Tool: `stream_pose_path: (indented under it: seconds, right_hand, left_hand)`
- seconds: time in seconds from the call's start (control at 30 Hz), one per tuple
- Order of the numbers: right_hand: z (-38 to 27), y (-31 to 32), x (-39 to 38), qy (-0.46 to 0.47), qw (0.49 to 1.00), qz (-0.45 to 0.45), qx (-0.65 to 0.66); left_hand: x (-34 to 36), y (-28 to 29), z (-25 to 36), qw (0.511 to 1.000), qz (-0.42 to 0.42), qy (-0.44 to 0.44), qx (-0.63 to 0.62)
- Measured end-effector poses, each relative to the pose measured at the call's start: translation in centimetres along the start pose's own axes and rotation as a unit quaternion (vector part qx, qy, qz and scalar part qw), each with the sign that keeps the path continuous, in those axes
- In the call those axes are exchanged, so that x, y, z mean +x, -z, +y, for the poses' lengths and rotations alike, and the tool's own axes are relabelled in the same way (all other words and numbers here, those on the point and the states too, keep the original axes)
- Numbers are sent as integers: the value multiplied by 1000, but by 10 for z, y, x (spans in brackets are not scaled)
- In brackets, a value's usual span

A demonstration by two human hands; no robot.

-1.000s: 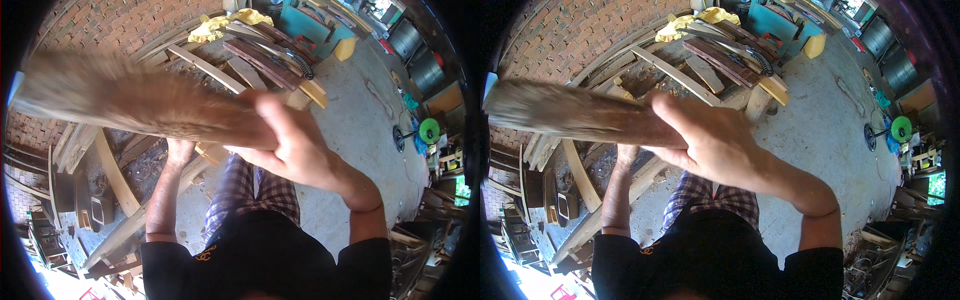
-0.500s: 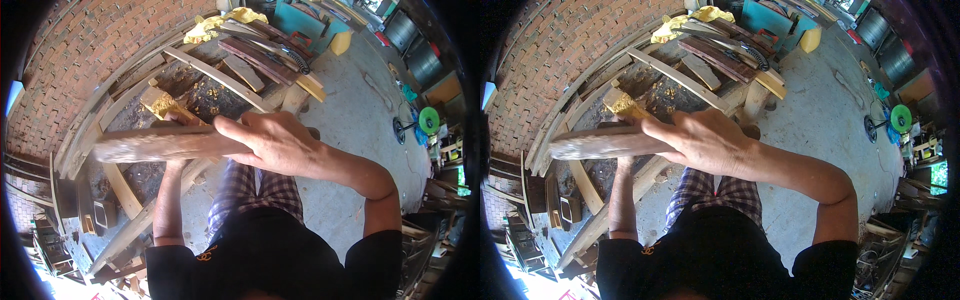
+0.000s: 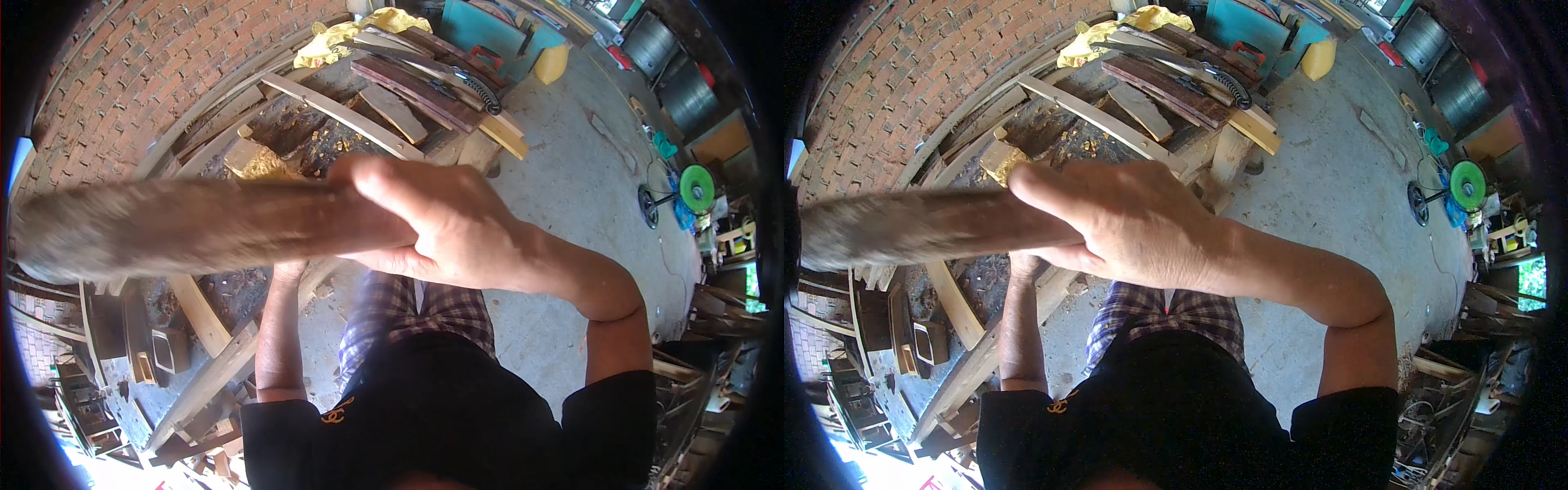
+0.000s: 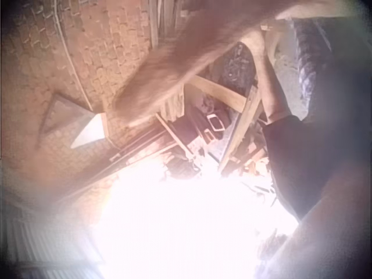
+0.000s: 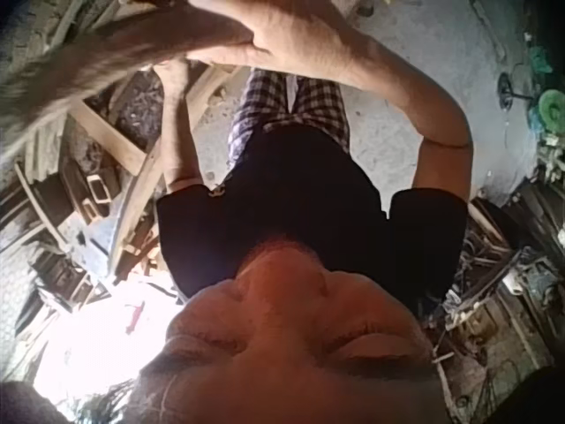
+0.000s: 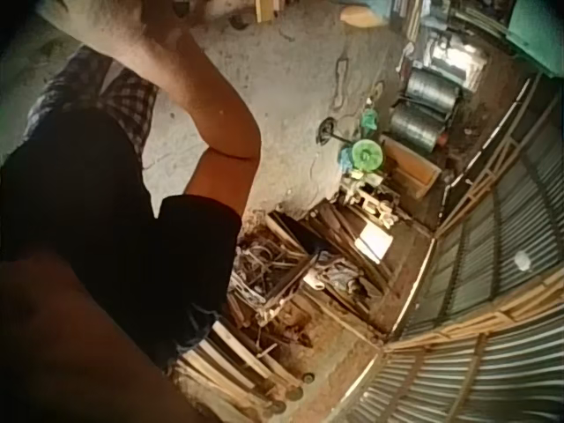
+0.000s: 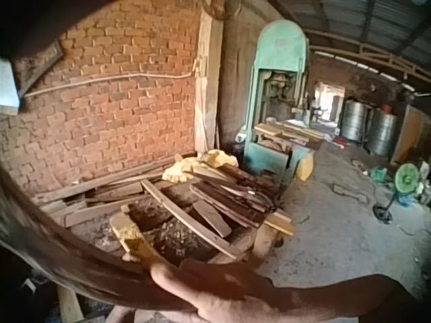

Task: The person carves a wooden piece on a workbench, holding a chisel against the wood and repeatedly striking it with a wooden mallet to hollow it out.

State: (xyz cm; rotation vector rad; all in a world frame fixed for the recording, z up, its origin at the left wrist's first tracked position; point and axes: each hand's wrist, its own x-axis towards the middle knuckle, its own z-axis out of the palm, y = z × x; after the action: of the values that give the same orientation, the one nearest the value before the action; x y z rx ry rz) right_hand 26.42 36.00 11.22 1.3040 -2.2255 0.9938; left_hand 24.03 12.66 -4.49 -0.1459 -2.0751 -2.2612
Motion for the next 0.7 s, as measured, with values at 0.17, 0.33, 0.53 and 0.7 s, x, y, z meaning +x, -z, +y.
stream_pose_path:
  seconds: [0.17,0.33,0.53,0.7]
  right_hand:
    - [-1,0,0,-99,976,-157,-115]
    - [-1,-1,4,11,1000,-10,-4]
    - [3,1,7,-105,967,-169,-163]
    - [4,-10,3,-24,995,-68,-64]
  left_hand:
    - [2,8,-10,969,56,-155,183]
    - [1,10,-18,971,83,-195,113]
    - [0,14,-16,977,97,-131,134]
    - [-4,15,-23,975,78,-161,134]
